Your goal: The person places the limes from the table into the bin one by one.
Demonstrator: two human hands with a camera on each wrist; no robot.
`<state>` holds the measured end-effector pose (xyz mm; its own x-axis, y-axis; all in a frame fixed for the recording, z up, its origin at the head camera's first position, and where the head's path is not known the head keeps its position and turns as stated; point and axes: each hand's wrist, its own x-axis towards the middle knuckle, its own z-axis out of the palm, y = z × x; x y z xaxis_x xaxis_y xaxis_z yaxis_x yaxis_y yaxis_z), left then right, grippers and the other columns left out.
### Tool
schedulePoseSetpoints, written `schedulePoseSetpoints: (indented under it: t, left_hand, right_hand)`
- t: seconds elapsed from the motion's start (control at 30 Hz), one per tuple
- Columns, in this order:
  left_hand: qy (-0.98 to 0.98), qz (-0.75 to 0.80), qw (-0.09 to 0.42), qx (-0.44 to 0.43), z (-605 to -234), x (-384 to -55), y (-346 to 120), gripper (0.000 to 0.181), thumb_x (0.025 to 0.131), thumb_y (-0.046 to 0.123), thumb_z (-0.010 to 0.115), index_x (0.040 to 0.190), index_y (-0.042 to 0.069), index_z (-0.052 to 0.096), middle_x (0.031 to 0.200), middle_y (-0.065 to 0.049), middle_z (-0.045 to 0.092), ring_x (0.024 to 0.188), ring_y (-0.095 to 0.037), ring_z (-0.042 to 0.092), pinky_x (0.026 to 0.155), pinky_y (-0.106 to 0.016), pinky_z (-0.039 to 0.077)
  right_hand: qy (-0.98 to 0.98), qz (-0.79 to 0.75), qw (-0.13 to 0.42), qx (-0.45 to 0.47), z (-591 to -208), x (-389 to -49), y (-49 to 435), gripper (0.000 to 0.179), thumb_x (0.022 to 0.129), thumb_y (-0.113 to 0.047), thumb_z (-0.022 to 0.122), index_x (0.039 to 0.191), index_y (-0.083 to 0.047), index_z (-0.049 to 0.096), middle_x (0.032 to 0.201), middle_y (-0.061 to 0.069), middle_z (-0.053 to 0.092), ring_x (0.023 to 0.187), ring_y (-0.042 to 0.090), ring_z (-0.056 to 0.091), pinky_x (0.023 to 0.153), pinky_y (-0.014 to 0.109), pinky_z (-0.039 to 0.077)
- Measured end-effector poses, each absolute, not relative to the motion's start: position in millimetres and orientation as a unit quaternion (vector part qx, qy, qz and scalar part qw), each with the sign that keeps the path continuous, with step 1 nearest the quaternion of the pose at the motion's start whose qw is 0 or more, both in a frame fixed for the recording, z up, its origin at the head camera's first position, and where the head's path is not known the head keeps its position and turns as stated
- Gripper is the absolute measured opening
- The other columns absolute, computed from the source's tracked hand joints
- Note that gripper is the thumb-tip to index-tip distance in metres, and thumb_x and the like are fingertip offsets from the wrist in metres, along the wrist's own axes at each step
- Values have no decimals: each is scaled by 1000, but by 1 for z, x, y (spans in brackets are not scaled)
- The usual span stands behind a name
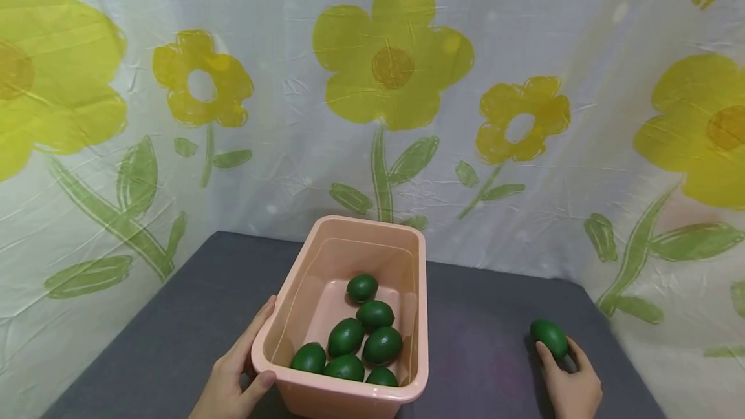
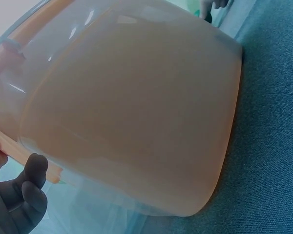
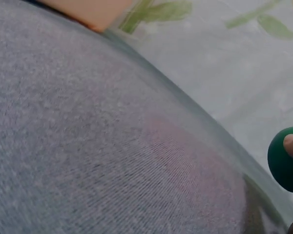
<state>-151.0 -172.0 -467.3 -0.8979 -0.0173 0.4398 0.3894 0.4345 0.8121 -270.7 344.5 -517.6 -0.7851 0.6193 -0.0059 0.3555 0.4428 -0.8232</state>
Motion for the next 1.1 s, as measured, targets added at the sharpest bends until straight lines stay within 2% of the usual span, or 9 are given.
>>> schedulePoseSetpoints:
  t: [0.1, 0.2, 0.3, 0.33, 0.43, 0.6, 0.73, 0.9, 1.1]
  left_hand:
    - [-823, -521, 194, -114, -467, -151, -172, 87, 97, 17, 76, 168, 36, 29, 173, -1, 33, 148, -43, 41, 96, -46, 60]
    - [-822, -521, 195, -119, -467, -151, -172, 88, 97, 16, 76, 168, 35, 29, 173, 1, 32, 148, -43, 41, 95, -44, 61]
    - [-821, -519, 200, -127, -467, -151, -173, 89, 96, 15, 76, 169, 34, 29, 174, 3, 31, 149, -39, 41, 95, -41, 61]
    - [-822, -518, 201, -128, -467, -151, -173, 89, 96, 15, 77, 169, 34, 29, 174, 3, 31, 149, -36, 41, 96, -38, 60]
    - [-823, -513, 206, -131, -467, -151, -173, 89, 96, 15, 77, 169, 33, 29, 174, 0, 32, 151, -26, 39, 99, -32, 58]
    - [-825, -513, 203, -124, -466, -150, -173, 89, 96, 16, 77, 169, 34, 29, 173, -1, 33, 150, -32, 40, 98, -35, 59]
    - [-827, -510, 204, -119, -466, -150, -172, 89, 96, 17, 77, 168, 35, 30, 173, 1, 33, 148, -40, 41, 96, -42, 61]
    - [-831, -501, 210, -120, -466, -150, -172, 89, 95, 16, 77, 168, 34, 30, 173, 3, 33, 149, -32, 42, 97, -37, 60]
    - [-836, -492, 211, -115, -466, -151, -173, 90, 95, 18, 78, 168, 34, 30, 173, 3, 34, 149, -29, 42, 99, -35, 58]
  right_hand:
    - [-810, 483, 146, -298, -517, -272, 344, 100, 95, -68, 64, 164, -2, 36, 163, 32, 37, 151, 54, 31, 116, 70, 34]
    - [-782, 518, 148, -315, -516, -273, 343, 98, 93, -67, 66, 165, -6, 37, 166, 26, 37, 151, 46, 38, 97, 38, 59]
    - [-765, 534, 149, -328, -514, -273, 343, 96, 92, -66, 69, 164, -9, 39, 164, 21, 43, 119, 14, 63, 65, 10, 46]
    - [-761, 538, 148, -331, -514, -273, 343, 97, 92, -67, 70, 164, -9, 40, 162, 19, 48, 103, 4, 63, 57, 9, 38]
    - [-747, 556, 141, -335, -511, -272, 343, 102, 88, -69, 73, 163, -9, 42, 131, -3, 67, 74, -14, 45, 54, 13, 43]
    - [-732, 581, 133, -330, -506, -271, 339, 106, 83, -70, 77, 163, -9, 43, 78, -36, 47, 71, -6, 52, 54, 21, 48]
    - [-732, 588, 134, -317, -503, -270, 335, 101, 86, -66, 78, 162, -9, 44, 71, -38, 47, 73, -4, 52, 55, 22, 47]
    - [-738, 588, 143, -299, -500, -269, 329, 98, 87, -62, 79, 162, -9, 45, 73, -40, 47, 76, -14, 48, 58, 15, 45]
    - [-755, 574, 152, -276, -496, -266, 322, 89, 90, -58, 79, 160, -10, 49, 76, -46, 45, 83, -12, 46, 60, 11, 44]
